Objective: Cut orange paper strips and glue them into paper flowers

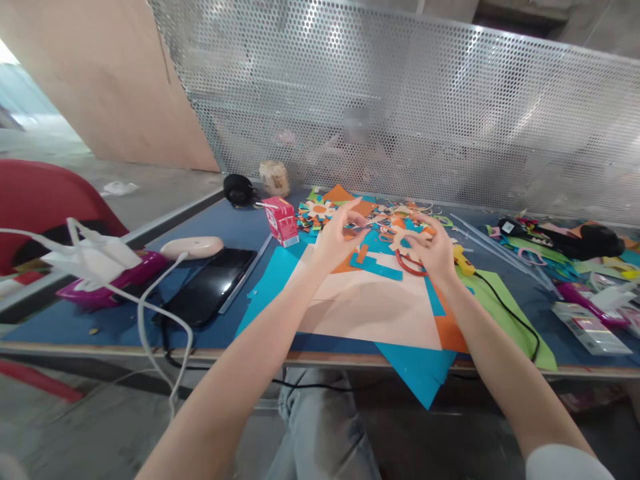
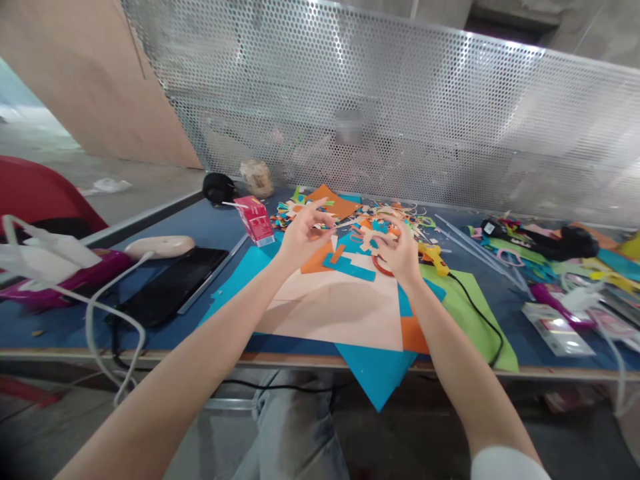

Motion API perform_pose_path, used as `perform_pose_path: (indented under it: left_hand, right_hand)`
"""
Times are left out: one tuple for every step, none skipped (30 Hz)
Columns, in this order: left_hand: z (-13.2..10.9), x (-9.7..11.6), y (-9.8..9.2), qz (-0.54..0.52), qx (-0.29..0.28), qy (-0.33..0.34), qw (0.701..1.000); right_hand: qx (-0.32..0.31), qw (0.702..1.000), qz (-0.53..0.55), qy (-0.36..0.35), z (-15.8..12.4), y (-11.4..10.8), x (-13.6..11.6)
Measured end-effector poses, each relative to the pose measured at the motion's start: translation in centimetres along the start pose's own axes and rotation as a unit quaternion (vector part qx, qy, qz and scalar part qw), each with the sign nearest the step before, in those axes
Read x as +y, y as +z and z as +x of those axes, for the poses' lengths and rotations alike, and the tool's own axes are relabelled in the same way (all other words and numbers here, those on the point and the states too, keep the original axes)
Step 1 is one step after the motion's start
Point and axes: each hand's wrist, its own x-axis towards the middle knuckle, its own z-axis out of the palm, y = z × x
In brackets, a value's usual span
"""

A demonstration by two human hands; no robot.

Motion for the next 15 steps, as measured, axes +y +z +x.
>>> perform_pose_path:
  left_hand:
    - [0.0, -0.1, 0.2, -0.038, 0.006, -0.017, 0.999]
    - [0.0, -0.2, 0.3, -0.069, 0.006, -0.032, 0.997]
    - [0.1, -0.2, 0.4, -0.091, 0.004, -0.047, 0.995]
    - [0.1, -0.2, 0.5, -0.107, 0.003, -0.060, 0.992]
    - [0.1, -0.1, 0.5, -0.119, 0.002, -0.072, 0.990]
    - [0.1, 0.0, 0.5, -0.129, -0.003, -0.084, 0.988]
    - [0.1, 0.1, 0.5, -0.140, -0.009, -0.095, 0.985]
    - [0.1, 0.2, 0.4, -0.151, -0.015, -0.103, 0.983]
    - [0.2, 0.4, 0.3, -0.158, -0.024, -0.110, 0.981]
    - [0.2, 0.5, 0.3, -0.158, -0.037, -0.115, 0.980]
    - [0.1, 0.7, 0.3, -0.145, -0.054, -0.117, 0.981]
    - [0.0, 0.8, 0.3, -0.116, -0.076, -0.115, 0.984]
    - [-0.1, 0.9, 0.4, -0.075, -0.106, -0.108, 0.986]
    - [-0.3, 0.8, 0.5, -0.026, -0.143, -0.097, 0.985]
    - [-0.5, 0.7, 0.6, 0.025, -0.178, -0.083, 0.980]
  right_hand:
    - [0.011, 0.998, 0.041, 0.041, 0.2, 0.0, 0.2]
    - [0.021, 0.994, 0.076, 0.073, 0.3, 0.1, 0.3]
    - [0.027, 0.989, 0.109, 0.101, 0.4, 0.1, 0.4]
    - [0.029, 0.982, 0.140, 0.125, 0.4, 0.0, 0.4]
    - [0.022, 0.973, 0.173, 0.149, 0.5, 0.0, 0.4]
    - [0.010, 0.963, 0.203, 0.175, 0.4, 0.0, 0.3]
    - [-0.002, 0.952, 0.230, 0.201, 0.4, -0.1, 0.2]
    - [-0.011, 0.941, 0.252, 0.223, 0.4, -0.1, 0.0]
    - [-0.012, 0.933, 0.271, 0.238, 0.3, -0.1, -0.2]
    - [-0.002, 0.927, 0.285, 0.244, 0.4, -0.2, -0.3]
    - [0.014, 0.924, 0.295, 0.245, 0.4, -0.2, -0.4]
    - [0.035, 0.922, 0.300, 0.243, 0.5, -0.3, -0.5]
    - [0.054, 0.920, 0.303, 0.243, 0.6, -0.5, -0.5]
    - [0.071, 0.917, 0.305, 0.248, 0.8, -0.6, -0.4]
    - [0.086, 0.913, 0.305, 0.256, 0.9, -0.8, -0.3]
